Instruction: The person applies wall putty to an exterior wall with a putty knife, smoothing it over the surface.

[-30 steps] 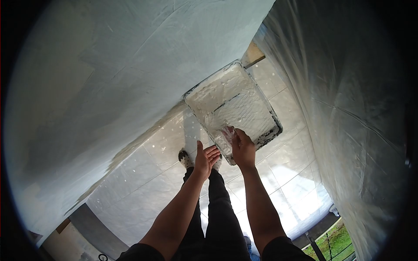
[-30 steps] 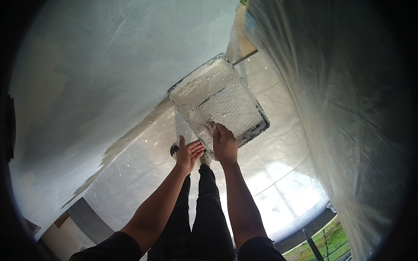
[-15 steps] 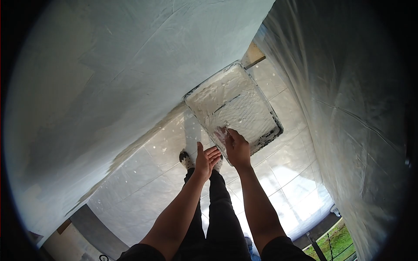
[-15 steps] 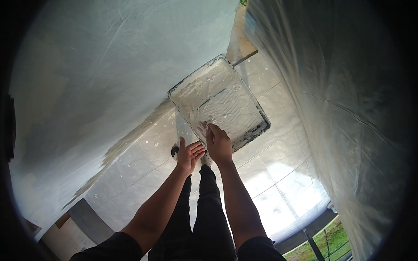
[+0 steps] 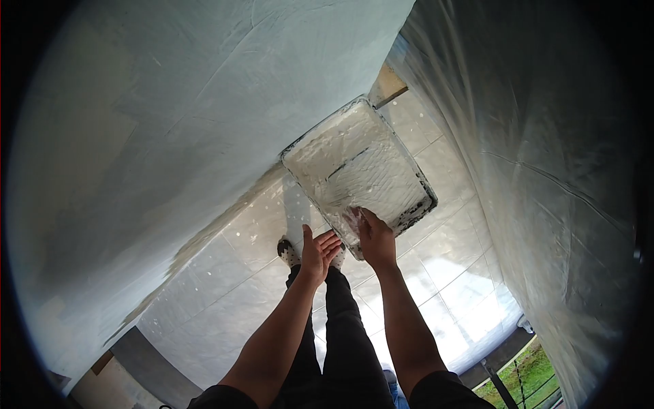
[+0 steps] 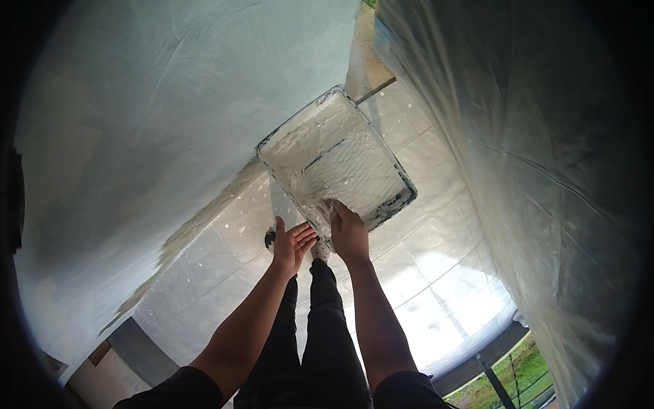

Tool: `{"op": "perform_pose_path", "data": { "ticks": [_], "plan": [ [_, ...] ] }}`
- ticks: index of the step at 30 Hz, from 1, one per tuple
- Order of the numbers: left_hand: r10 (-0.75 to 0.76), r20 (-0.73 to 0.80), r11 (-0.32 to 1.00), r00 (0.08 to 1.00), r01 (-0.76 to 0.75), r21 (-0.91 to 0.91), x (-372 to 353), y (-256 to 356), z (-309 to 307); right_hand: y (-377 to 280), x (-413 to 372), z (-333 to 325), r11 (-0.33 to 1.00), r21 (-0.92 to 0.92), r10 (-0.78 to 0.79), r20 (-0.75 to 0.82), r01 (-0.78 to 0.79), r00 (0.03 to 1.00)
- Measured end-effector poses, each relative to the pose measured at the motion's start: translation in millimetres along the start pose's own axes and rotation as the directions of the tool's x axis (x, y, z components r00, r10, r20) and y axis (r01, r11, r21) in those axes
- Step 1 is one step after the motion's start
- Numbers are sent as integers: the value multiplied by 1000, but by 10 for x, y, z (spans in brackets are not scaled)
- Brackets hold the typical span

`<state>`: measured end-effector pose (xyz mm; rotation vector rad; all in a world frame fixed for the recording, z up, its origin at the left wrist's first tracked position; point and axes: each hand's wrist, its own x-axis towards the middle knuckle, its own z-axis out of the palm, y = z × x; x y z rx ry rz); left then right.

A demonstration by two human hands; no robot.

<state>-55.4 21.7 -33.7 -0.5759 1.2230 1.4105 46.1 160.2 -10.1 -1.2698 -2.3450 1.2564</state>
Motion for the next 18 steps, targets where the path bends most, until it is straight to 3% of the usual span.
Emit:
{"op": "perform_pose_path", "data": {
  "ticks": [3,4,5,7,9,12,14,15,17,18],
  "plan": [
    [-9,-22,1000,1000,9,-1,6,-7,6,-16,-36,-12,999,33,-1,-1,1,1000],
    [-7,-26,1000,1000,7,-4,7,3,4,-52,-34,-12,996,93,7,-94,2,996],
    [-7,-23,1000,1000,7,-11,12,9,5,-49,-18,13,996,94,8,-90,0,996],
    [-15,-18,1000,1000,15,-16,-10,-27,0,-46,23,36,1000,-14,13,21,-12,1000],
    [-1,-13,1000,1000,1,-11,10,-17,-3,-85,85,33,996,-11,94,76,-93,993],
    [-11,-8,1000,1000,11,-5,-12,11,17,-102,185,15,984,132,122,-35,-116,992],
    [-11,-2,1000,1000,11,-6,-12,3,4,-59,239,46,999,-26,-25,-119,22,993],
    [-6,4,1000,1000,7,-10,-6,4,6,-38,244,33,999,-28,-26,-120,23,992],
    [-11,1,1000,1000,11,-6,-4,5,21,-95,275,-18,985,-89,155,90,-147,984],
    [-18,-7,1000,1000,18,-3,-3,5,18,-86,284,-21,991,3,135,7,-135,991]
  ]
}}
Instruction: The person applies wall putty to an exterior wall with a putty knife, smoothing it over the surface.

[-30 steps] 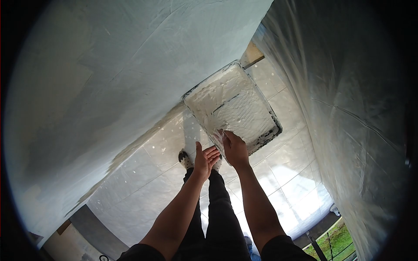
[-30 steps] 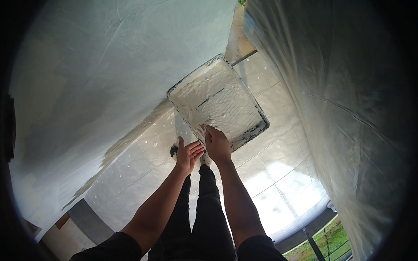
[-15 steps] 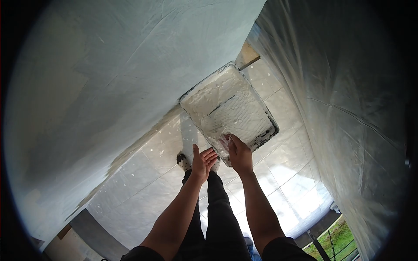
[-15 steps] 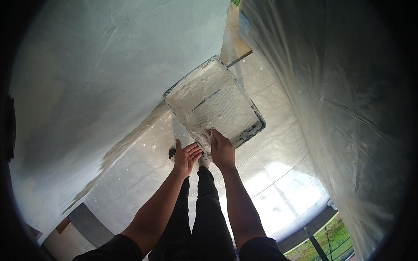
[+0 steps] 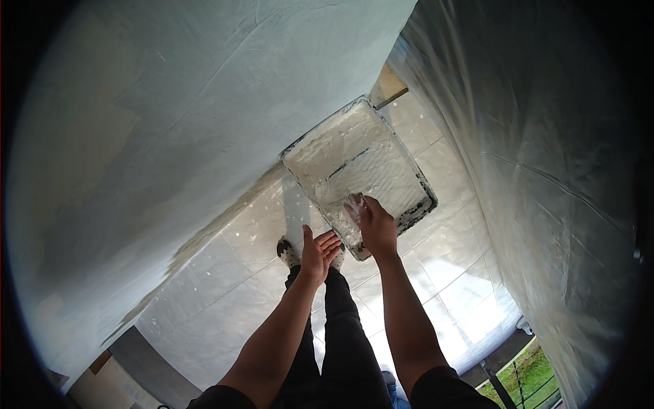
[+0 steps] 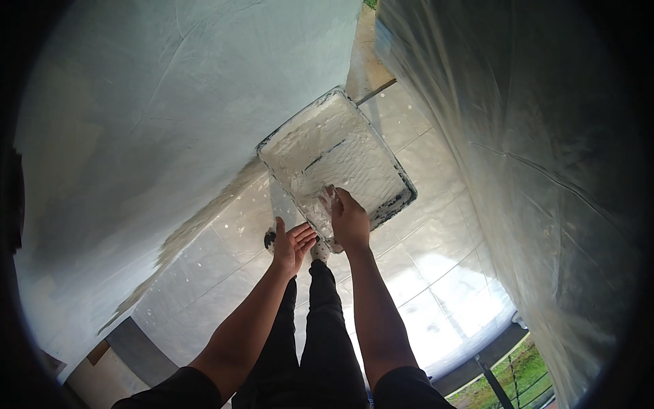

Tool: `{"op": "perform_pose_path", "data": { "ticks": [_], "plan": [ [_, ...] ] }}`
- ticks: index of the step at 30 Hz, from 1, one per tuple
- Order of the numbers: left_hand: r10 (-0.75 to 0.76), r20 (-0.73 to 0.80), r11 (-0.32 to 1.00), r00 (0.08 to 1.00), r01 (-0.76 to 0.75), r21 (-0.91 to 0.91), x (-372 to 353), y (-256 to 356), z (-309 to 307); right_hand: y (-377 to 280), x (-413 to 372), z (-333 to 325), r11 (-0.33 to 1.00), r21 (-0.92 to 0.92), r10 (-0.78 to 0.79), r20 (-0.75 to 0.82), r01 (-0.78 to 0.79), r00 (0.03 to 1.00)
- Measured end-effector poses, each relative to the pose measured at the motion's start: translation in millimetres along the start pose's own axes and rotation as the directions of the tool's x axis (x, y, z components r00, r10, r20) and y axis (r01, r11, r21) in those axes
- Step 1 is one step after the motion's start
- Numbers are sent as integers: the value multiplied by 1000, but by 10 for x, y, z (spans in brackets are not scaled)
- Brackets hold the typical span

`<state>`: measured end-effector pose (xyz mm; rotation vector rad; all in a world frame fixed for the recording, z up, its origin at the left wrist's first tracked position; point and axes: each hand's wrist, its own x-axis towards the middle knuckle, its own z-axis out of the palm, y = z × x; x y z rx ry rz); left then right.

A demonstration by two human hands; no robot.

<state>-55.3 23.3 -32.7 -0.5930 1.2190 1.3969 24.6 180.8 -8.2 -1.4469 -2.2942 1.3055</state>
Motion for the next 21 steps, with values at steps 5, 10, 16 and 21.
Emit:
{"op": "perform_pose_path", "data": {
  "ticks": [5,10,16,21],
  "plan": [
    [16,12,1000,1000,-16,3,8,-15,-9,56,210,-56,998,31,-43,-165,49,985],
    [15,15,1000,1000,-15,12,8,-19,-21,90,651,-68,997,-32,-70,-122,67,990],
    [7,15,1000,1000,-7,9,1,-7,-15,5,582,-122,997,15,-73,354,73,932],
    [3,27,1000,1000,-3,-15,-5,-30,-18,72,-120,-69,943,-47,-311,220,329,925]
  ]
}}
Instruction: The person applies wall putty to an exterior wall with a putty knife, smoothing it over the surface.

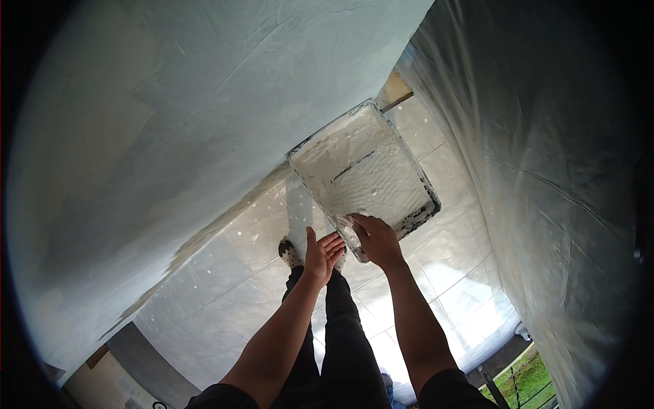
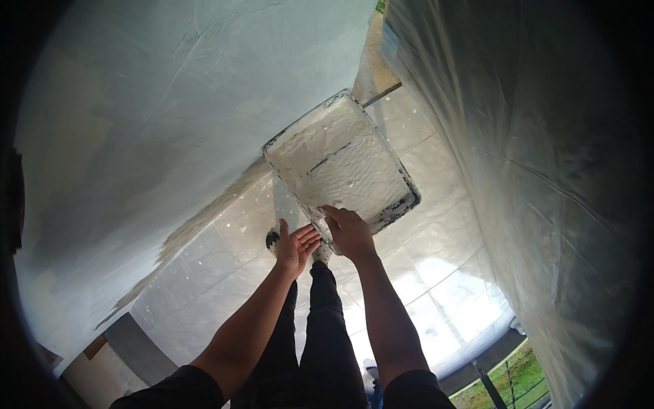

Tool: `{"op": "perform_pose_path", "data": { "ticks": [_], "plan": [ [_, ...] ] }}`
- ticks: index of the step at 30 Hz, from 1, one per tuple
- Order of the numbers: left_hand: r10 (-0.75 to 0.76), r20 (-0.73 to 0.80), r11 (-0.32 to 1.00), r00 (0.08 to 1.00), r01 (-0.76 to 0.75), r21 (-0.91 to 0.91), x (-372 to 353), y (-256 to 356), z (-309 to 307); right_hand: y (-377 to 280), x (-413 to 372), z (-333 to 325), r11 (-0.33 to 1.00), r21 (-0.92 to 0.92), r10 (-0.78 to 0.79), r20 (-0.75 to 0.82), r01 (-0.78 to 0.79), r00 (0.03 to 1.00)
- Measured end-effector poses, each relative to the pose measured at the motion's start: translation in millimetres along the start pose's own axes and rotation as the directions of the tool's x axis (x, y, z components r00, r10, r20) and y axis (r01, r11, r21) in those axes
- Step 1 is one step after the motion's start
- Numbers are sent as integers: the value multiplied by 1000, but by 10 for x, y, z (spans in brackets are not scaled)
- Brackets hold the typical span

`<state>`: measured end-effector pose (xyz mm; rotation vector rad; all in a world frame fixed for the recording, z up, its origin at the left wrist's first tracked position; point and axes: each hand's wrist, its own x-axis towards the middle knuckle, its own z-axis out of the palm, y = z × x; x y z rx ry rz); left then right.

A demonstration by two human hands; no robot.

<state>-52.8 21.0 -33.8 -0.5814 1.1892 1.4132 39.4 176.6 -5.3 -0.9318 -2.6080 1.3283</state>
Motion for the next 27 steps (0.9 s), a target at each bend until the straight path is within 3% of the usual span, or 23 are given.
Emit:
{"op": "perform_pose_path", "data": {
  "ticks": [2,4,8,12,13,16,17,18,21,22,24,27],
  "plan": [
    [0,-2,1000,1000,0,-10,2,-25,-3,-98,-177,27,999,-20,33,-13,-33,999],
    [6,-6,1000,1000,-6,-17,18,-7,0,-150,-264,47,996,68,80,-277,-63,958],
    [-5,-8,1000,1000,5,-21,9,-24,-12,-135,-299,217,994,49,106,-241,-97,965],
    [-2,-7,1000,1000,2,-16,9,5,-3,-149,-182,193,984,149,139,-327,-94,935],
    [-6,-5,1000,1000,6,-13,1,-11,-12,-121,-144,193,983,106,168,-199,-150,965],
    [12,-1,1000,1000,-12,-4,42,-9,-10,-69,-25,122,983,152,142,-252,-106,957],
    [11,6,1000,1000,-11,0,45,-18,-22,-88,8,118,936,317,248,-277,-155,928],
    [10,10,1000,1000,-10,4,42,-30,-39,-101,37,103,935,319,247,-272,-155,930],
    [22,8,1000,1000,-22,1,42,-47,-32,-81,92,58,960,75,268,24,-269,963],
    [25,10,1000,1000,-25,1,27,-29,-3,-76,92,44,961,75,266,22,-266,964],
    [0,-17,1000,1000,0,6,-7,4,29,-69,91,47,951,254,228,-179,-179,957],
    [14,-5,1000,1000,-14,-10,15,-36,2,-136,96,91,969,136,217,-52,-209,975]
  ]
}}
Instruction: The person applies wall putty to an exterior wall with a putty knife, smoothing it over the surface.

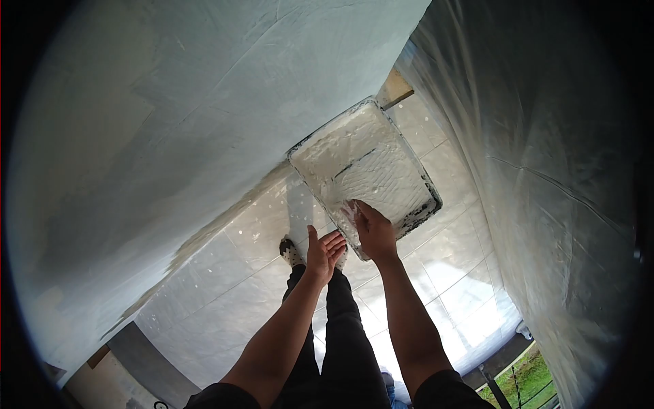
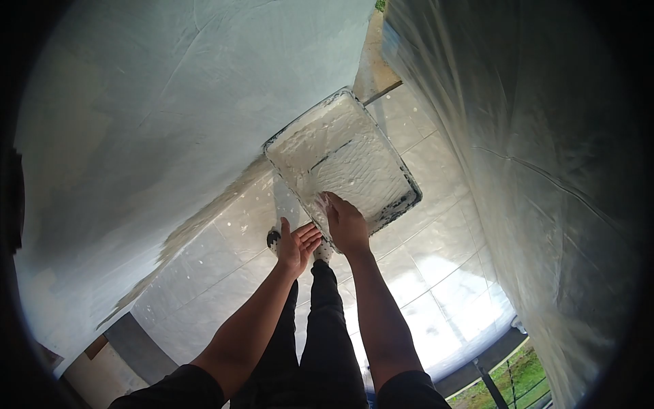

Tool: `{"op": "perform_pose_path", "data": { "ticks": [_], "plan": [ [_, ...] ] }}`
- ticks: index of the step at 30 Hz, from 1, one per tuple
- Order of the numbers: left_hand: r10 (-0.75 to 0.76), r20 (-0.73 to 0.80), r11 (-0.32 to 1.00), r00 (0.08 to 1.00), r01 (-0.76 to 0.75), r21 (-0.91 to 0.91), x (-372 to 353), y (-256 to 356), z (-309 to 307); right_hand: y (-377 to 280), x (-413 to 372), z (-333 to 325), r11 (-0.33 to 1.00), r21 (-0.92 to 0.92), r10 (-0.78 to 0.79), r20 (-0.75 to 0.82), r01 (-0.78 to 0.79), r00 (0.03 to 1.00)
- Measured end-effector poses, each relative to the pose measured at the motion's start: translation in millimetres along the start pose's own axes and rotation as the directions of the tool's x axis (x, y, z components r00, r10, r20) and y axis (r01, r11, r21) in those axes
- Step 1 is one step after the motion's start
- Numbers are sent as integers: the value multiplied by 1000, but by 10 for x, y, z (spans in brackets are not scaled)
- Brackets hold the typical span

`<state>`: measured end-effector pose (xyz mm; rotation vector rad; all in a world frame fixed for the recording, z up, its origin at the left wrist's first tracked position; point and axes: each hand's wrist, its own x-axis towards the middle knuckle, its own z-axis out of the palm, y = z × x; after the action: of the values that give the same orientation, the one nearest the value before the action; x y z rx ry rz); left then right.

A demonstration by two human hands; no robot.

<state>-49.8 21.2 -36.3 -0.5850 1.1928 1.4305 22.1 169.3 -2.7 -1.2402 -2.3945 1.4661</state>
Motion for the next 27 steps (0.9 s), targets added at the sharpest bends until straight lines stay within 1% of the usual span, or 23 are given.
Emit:
{"op": "perform_pose_path", "data": {
  "ticks": [1,2,3,5,6,7,9,10,11,13,14,16,17,19,20,22,23,25,26,27],
  "plan": [
    [-1,4,1000,1000,1,0,4,-2,25,-10,5,-8,998,-62,5,61,-1,998],
    [1,3,1000,1000,-1,4,-4,-2,28,11,6,7,998,-67,-12,18,14,1000],
    [6,0,1000,1000,-6,8,-8,7,15,17,6,15,998,-65,-15,22,16,1000],
    [7,-5,1000,1000,-7,12,3,23,6,-10,33,14,991,104,-58,-215,82,975],
    [-1,-3,1000,1000,1,16,-6,12,10,-9,54,14,996,24,-77,-233,85,969],
    [-3,0,1000,1000,3,17,-11,-1,10,-5,50,12,996,22,-75,-235,83,969],
    [12,-8,1000,1000,-12,8,-4,1,18,-14,83,22,996,-67,47,-38,-50,998],
    [16,-5,1000,1000,-16,8,2,7,21,-45,96,16,999,-44,-8,-105,3,994],
    [14,0,1000,1000,-14,14,0,6,17,-68,113,10,999,-44,-12,-103,7,995],
    [6,-1,1000,1000,-6,18,-12,-21,-15,-87,102,1,998,18,-54,-173,58,983],
    [10,3,1000,1000,-10,8,-11,-33,-28,-43,79,21,998,17,-50,-174,54,984],
    [21,15,1000,1000,-21,-2,8,-16,-2,-3,105,53,995,-86,-46,-40,42,998],
    [13,11,1000,1000,-13,8,-3,-3,6,-27,103,32,995,-86,-49,-42,45,998],
    [4,1,1000,1000,-4,17,-6,7,-12,-81,62,-16,995,69,-53,-190,67,980],
    [3,13,1000,1000,-3,7,7,4,-29,-46,38,11,996,69,-49,-189,64,981],
    [1,30,1000,1000,-1,-3,21,-19,-54,15,-7,61,992,-72,-106,-64,102,992],
    [-8,37,1000,999,8,-9,34,-16,-75,14,-40,67,992,-73,-109,-70,104,992],
    [-15,43,1000,999,15,-12,52,20,-117,-22,-153,100,965,-166,-232,-170,204,958],
    [-9,51,1000,999,10,-12,45,38,-135,-71,-216,99,958,-194,-252,-211,212,944],
    [-4,63,1000,998,5,-10,49,56,-145,-80,-260,144,958,-195,-249,-217,208,944]
  ]
}}
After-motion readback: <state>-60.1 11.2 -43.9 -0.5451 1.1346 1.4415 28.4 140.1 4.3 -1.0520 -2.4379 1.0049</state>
